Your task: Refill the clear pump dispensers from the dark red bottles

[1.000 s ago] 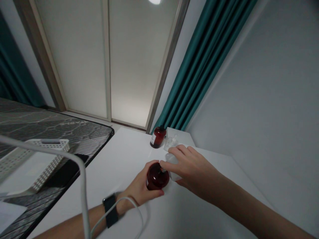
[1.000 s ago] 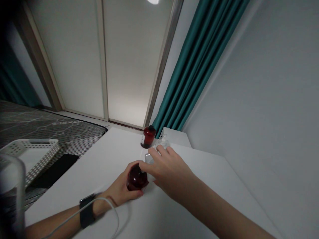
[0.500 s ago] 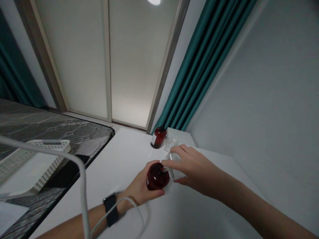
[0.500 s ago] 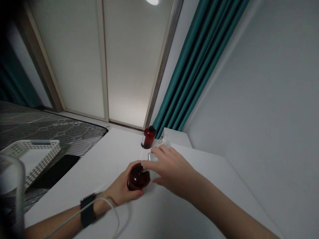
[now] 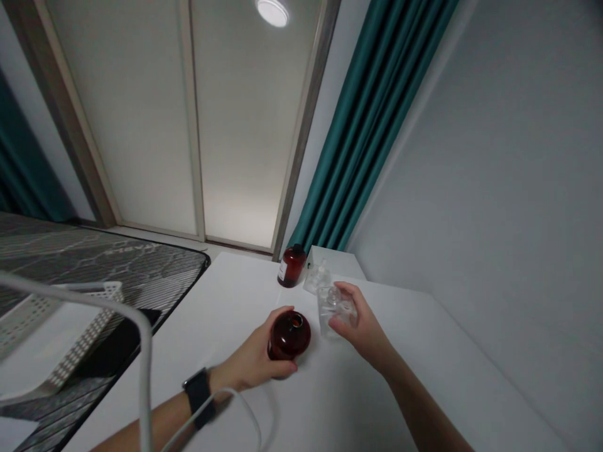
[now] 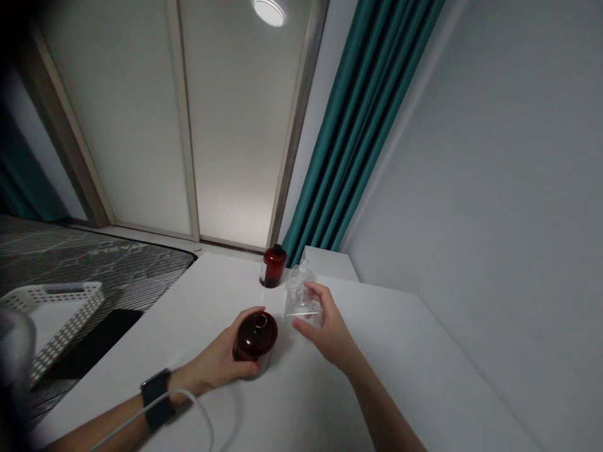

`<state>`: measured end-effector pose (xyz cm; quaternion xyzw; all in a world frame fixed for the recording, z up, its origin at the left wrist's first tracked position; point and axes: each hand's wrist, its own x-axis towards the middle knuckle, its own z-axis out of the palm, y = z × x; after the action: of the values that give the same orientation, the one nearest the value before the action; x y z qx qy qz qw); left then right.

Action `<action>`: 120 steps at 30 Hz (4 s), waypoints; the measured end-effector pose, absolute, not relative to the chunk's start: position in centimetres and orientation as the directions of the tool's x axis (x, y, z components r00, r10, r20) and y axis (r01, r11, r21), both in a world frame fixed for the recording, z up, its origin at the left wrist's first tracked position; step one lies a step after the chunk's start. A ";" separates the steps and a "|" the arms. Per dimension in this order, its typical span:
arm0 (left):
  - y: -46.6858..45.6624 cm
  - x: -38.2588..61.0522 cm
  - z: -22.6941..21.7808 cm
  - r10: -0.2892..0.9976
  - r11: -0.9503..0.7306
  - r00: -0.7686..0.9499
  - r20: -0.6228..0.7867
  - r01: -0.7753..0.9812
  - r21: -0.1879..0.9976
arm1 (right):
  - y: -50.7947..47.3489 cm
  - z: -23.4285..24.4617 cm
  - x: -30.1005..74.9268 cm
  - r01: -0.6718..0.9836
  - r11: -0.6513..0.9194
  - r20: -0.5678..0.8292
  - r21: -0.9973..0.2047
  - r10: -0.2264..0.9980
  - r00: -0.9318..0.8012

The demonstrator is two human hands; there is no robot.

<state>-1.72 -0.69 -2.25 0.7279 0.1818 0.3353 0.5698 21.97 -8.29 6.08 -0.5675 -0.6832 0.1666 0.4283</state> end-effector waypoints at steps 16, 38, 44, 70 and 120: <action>4.2 -0.8 -0.8 0.595 -0.416 0.749 0.292 -0.024 0.909 | 1.2 4.8 20.1 0.294 0.348 0.449 -0.890 0.780 0.435; 11.4 1.6 6.7 0.707 -0.158 0.691 0.150 -0.052 0.986 | 3.2 5.8 20.3 0.529 0.499 0.570 -0.687 0.821 -0.035; 11.0 0.8 7.9 0.663 -0.169 0.731 0.161 -0.064 0.984 | 2.5 6.2 21.3 0.328 0.408 0.450 -0.852 0.891 0.061; 10.3 -0.6 9.8 0.539 -0.605 0.801 0.260 0.154 0.781 | 1.2 6.0 21.5 0.321 0.363 0.360 -0.875 0.930 -0.069; 8.8 -0.6 11.2 0.446 -0.740 0.809 0.384 0.092 0.666 | -0.4 7.9 21.0 0.463 0.434 0.458 -0.773 0.887 -0.067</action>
<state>-0.64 8.80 11.25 0.8928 0.1507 0.2703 0.3274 20.95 -0.37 7.87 -0.4846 -0.6965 0.2197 0.4815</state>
